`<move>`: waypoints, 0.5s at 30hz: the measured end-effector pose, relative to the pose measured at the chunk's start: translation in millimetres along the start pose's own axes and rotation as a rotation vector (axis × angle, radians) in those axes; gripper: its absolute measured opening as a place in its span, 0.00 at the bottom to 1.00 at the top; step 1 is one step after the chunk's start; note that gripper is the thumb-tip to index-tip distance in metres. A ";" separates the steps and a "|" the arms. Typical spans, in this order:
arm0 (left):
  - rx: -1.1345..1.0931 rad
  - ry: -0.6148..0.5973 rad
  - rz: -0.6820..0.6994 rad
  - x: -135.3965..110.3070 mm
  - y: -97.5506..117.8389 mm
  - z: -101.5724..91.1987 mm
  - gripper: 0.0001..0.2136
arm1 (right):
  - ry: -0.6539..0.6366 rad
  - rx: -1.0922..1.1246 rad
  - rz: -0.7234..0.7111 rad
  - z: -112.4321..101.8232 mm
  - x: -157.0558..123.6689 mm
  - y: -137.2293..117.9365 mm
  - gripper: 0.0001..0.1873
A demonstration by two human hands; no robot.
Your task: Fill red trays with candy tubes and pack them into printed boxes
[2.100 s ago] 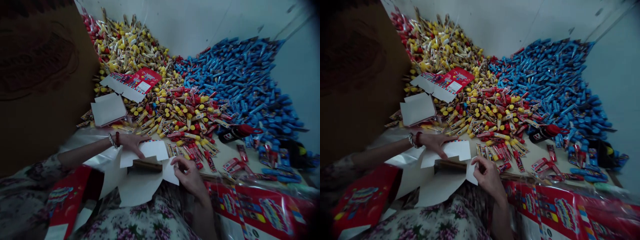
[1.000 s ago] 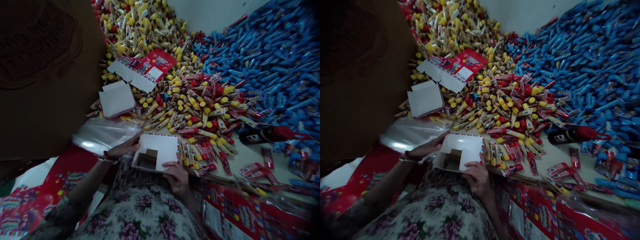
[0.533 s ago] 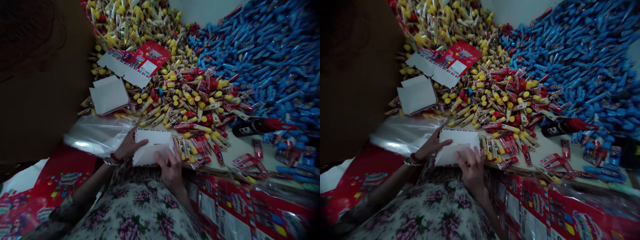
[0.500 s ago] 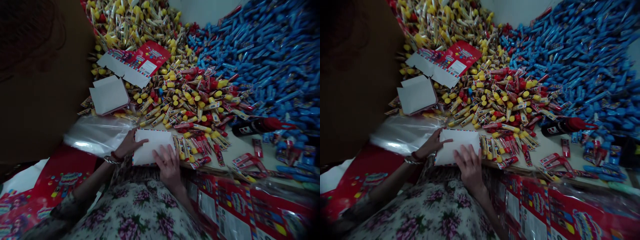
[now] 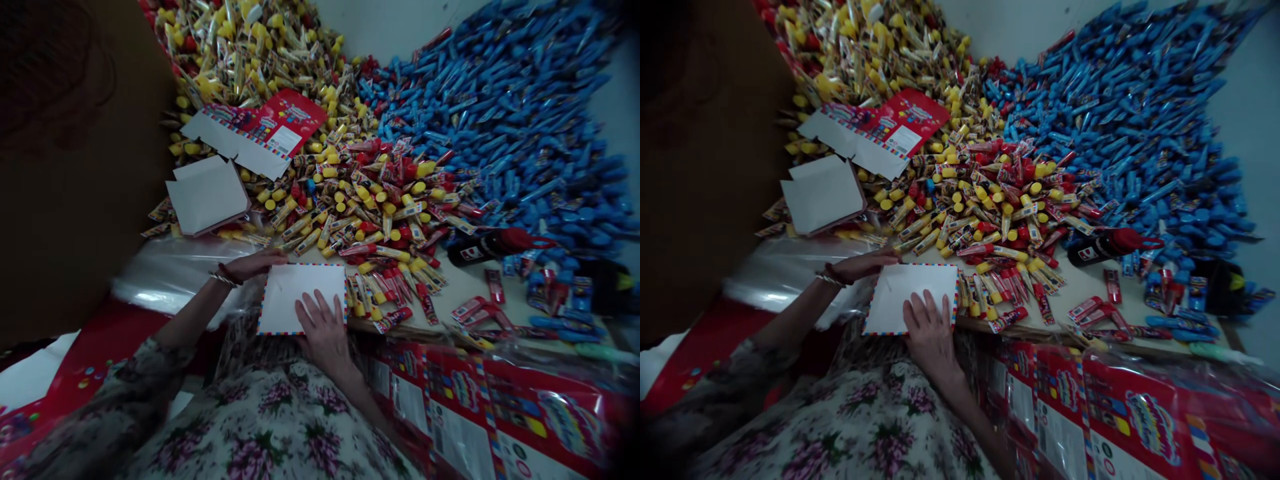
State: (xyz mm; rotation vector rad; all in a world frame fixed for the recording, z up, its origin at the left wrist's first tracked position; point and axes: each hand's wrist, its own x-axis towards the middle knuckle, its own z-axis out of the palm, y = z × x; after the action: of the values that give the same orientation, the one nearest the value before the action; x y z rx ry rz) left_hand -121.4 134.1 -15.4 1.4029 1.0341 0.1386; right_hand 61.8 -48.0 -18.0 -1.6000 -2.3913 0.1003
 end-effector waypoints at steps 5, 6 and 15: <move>0.109 -0.195 -0.138 20.1 18.7 1.5 0.25 | -0.028 0.001 0.012 0.0 -7.5 -5.5 0.26; 0.115 -0.250 -0.168 23.2 21.6 2.0 0.25 | -0.049 0.000 0.025 -0.3 -7.8 -6.7 0.25; -0.066 -0.404 -0.328 25.1 20.6 -4.7 0.23 | -0.062 -0.017 0.030 3.3 -10.5 -6.5 0.23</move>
State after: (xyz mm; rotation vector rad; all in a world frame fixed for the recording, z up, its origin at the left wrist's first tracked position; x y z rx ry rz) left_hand -100.0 158.4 -9.9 1.1237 0.8946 -0.3364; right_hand 58.8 -59.8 -21.8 -1.6639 -2.4208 0.1377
